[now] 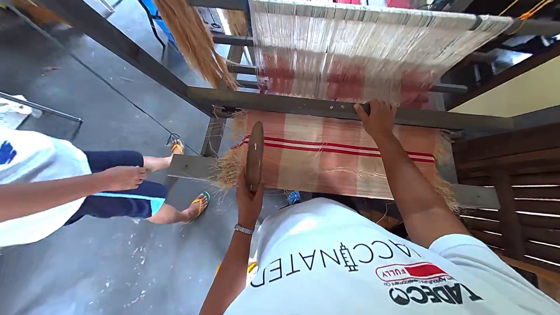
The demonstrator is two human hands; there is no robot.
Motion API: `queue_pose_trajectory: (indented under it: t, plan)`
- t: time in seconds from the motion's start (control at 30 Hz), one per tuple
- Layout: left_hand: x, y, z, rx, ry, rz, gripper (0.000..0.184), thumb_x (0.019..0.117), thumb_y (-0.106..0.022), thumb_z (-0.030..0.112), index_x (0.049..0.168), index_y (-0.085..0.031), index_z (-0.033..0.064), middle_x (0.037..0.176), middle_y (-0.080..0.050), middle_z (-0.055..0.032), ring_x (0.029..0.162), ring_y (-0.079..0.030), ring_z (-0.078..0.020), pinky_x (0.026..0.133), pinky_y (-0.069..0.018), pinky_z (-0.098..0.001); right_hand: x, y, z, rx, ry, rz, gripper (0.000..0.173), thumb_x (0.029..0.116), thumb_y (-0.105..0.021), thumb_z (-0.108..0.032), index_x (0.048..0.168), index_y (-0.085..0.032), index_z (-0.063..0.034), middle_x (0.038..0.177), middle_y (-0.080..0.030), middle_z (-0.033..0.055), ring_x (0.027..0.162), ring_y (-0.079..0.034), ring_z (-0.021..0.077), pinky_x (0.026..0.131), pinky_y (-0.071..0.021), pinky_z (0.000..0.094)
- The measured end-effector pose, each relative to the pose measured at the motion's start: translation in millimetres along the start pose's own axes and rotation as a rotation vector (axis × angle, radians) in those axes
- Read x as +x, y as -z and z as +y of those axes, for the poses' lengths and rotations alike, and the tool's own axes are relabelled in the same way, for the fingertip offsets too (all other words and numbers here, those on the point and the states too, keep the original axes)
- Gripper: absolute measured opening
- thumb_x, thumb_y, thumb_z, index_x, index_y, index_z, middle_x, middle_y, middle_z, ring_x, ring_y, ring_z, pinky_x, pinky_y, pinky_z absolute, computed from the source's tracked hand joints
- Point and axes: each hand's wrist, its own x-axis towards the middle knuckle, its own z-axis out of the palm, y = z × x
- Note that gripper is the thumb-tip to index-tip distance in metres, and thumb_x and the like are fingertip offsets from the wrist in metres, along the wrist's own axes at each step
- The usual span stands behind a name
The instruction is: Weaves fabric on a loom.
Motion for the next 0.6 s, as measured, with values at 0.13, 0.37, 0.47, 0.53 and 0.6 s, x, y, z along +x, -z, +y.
queue_pose_trajectory:
  t: [0.13,0.37,0.47,0.53,0.6]
  plan:
    - [2,1,-1,-0.005,-0.002,0.052,0.074,0.0971,-0.068,0.030,0.154,-0.034,-0.0029,0.130,-0.063,-0.0229,0.113,-0.066,-0.0214,0.098,-0.0550,-0.0382,34,1,3,0.018,-0.021,-0.031,0.085,0.0985,-0.037,-0.074,0.129,-0.062,0.0010,0.133,-0.062,0.0251,0.132,-0.052,0.0436,0.117,-0.0259,0.0652]
    - [14,28,-5,0.227,-0.057,0.006,0.066,0.0946,-0.069,0.036,0.146,-0.049,-0.0007,0.126,-0.064,-0.0244,0.115,-0.063,-0.0337,0.101,-0.0510,-0.0508,2,14,-7,0.044,-0.029,-0.085,0.081,0.1004,-0.040,-0.069,0.128,-0.060,0.0042,0.129,-0.061,0.0279,0.130,-0.052,0.0463,0.116,-0.0285,0.0652]
    - [32,34,-5,0.264,-0.077,-0.047,0.063,0.0948,-0.069,0.034,0.145,-0.051,0.0018,0.126,-0.064,-0.0230,0.115,-0.064,-0.0338,0.100,-0.0514,-0.0539,-9,15,0,0.069,-0.002,-0.101,0.075,0.1020,-0.041,-0.066,0.128,-0.061,0.0022,0.129,-0.062,0.0263,0.128,-0.053,0.0458,0.115,-0.0293,0.0643]
    - [46,37,0,0.308,-0.114,-0.058,0.063,0.0941,-0.071,0.035,0.146,-0.051,0.0067,0.128,-0.063,-0.0219,0.114,-0.064,-0.0351,0.097,-0.0515,-0.0567,-13,20,-4,0.133,0.002,-0.075,0.070,0.1026,-0.047,-0.059,0.132,-0.060,0.0027,0.132,-0.060,0.0279,0.130,-0.052,0.0467,0.115,-0.0320,0.0625]
    - [63,38,11,0.360,-0.143,-0.064,0.064,0.0930,-0.073,0.037,0.148,-0.052,0.0118,0.132,-0.061,-0.0220,0.118,-0.062,-0.0377,0.097,-0.0505,-0.0602,-33,33,-25,0.251,0.058,0.013,0.068,0.0992,-0.060,-0.051,0.139,-0.053,0.0031,0.138,-0.054,0.0295,0.134,-0.048,0.0468,0.115,-0.0370,0.0600]
